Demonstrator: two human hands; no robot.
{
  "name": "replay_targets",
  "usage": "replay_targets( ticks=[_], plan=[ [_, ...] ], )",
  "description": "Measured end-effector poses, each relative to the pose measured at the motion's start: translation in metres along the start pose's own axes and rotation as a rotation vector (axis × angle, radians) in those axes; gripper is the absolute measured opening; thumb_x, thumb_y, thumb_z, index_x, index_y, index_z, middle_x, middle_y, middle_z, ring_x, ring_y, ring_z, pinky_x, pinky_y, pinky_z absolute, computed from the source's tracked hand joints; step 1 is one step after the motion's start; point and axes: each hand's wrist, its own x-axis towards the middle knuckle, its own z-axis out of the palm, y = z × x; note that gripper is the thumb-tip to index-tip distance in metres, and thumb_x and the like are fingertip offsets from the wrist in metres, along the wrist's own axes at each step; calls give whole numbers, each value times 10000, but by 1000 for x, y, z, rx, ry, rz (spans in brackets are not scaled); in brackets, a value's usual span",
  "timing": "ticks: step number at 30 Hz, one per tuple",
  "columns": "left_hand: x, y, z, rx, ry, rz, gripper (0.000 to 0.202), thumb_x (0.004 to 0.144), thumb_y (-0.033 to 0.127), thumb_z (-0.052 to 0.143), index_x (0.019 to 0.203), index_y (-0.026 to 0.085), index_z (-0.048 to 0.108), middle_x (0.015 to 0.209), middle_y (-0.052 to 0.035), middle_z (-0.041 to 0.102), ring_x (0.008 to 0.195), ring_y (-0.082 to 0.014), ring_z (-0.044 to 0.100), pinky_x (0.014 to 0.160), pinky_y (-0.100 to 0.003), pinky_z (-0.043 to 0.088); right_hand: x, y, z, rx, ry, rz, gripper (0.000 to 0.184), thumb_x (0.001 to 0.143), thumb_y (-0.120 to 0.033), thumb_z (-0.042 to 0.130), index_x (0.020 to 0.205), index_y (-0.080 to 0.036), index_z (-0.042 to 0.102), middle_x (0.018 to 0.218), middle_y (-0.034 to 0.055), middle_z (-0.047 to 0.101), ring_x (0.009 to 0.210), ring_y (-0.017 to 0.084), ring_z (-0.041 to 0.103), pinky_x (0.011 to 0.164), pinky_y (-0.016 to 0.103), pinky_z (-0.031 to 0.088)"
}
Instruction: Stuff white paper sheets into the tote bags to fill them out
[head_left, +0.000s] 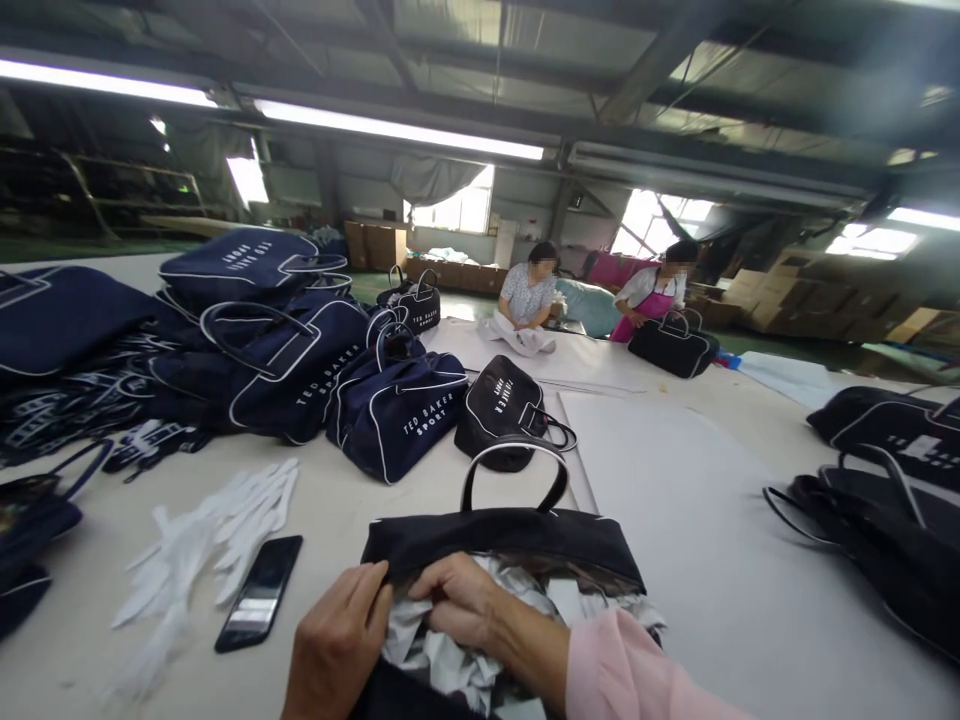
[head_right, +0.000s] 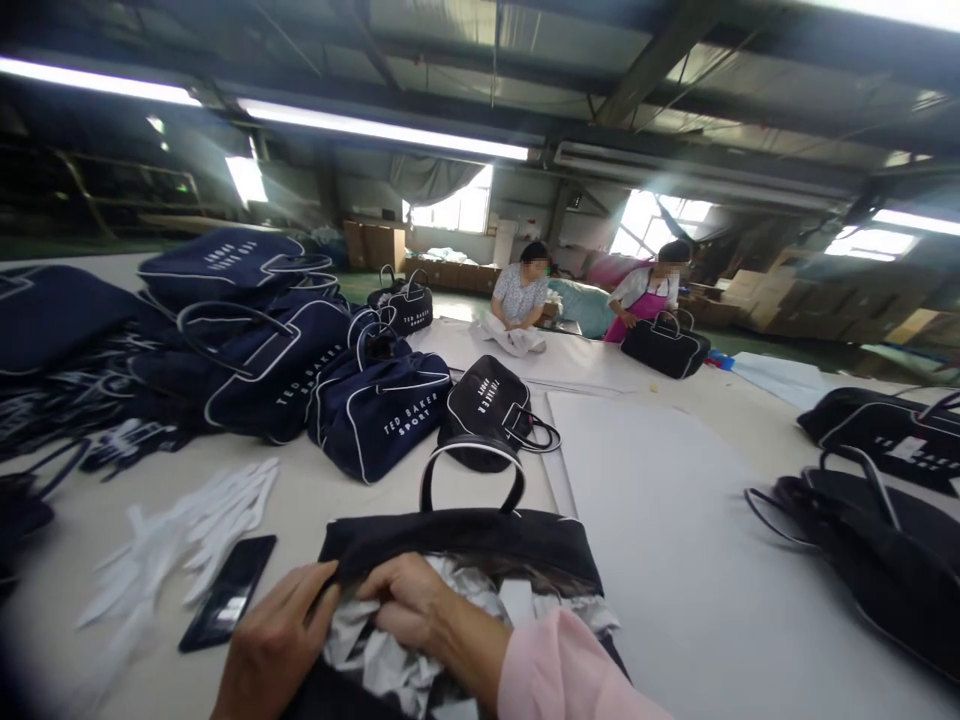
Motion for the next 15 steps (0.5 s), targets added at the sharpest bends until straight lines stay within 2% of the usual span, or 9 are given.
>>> replay_targets(
  ticks=[3,5,8,10,13,15],
  plan=[
    [-13,4,2,-136,30,-192,131,914,203,508,1043,186,528,934,-57,600,865,-197,614,783,-317,519,-16,0,-1,46,-124,78,172,477,-27,510,576,-124,612,546,-10,547,662,148,559,791,269,427],
    [-18,7,5,-199,30,-335,173,875,234,516,1041,187,496,940,-62,559,847,-208,585,755,-339,528,-21,0,-1,49,-142,99,176,456,-19,525,580,-117,602,538,-9,538,705,161,582,843,275,413],
    [-17,9,8,-253,36,-462,312,824,300,567,1094,177,472,1031,-93,533,958,-259,558,856,-449,520,-22,-3,-4,-8,-122,97,243,436,-16,576,655,-106,633,633,10,605,805,185,612,866,279,402],
    [-15,9,7,-338,18,-530,385,810,338,609,1131,176,471,1098,-107,526,1028,-277,544,916,-491,497,-21,-6,-5,-67,-129,124,284,446,-44,616,721,-99,660,701,13,634,786,167,604,836,278,413],
    [-17,5,0,-581,-33,-693,444,820,358,631,1196,189,465,1202,-116,525,1107,-260,550,981,-468,480,-26,-12,-4,-210,-34,121,192,475,-90,675,663,-100,637,650,-5,594,640,106,528,720,254,416],
    [-26,1,-8,-733,16,-853,434,842,392,611,1196,185,469,1216,-119,551,1124,-245,573,980,-429,491,-36,-15,0,-316,39,24,171,509,-144,743,613,-108,612,624,-10,564,606,92,496,683,243,414]
  ],
)
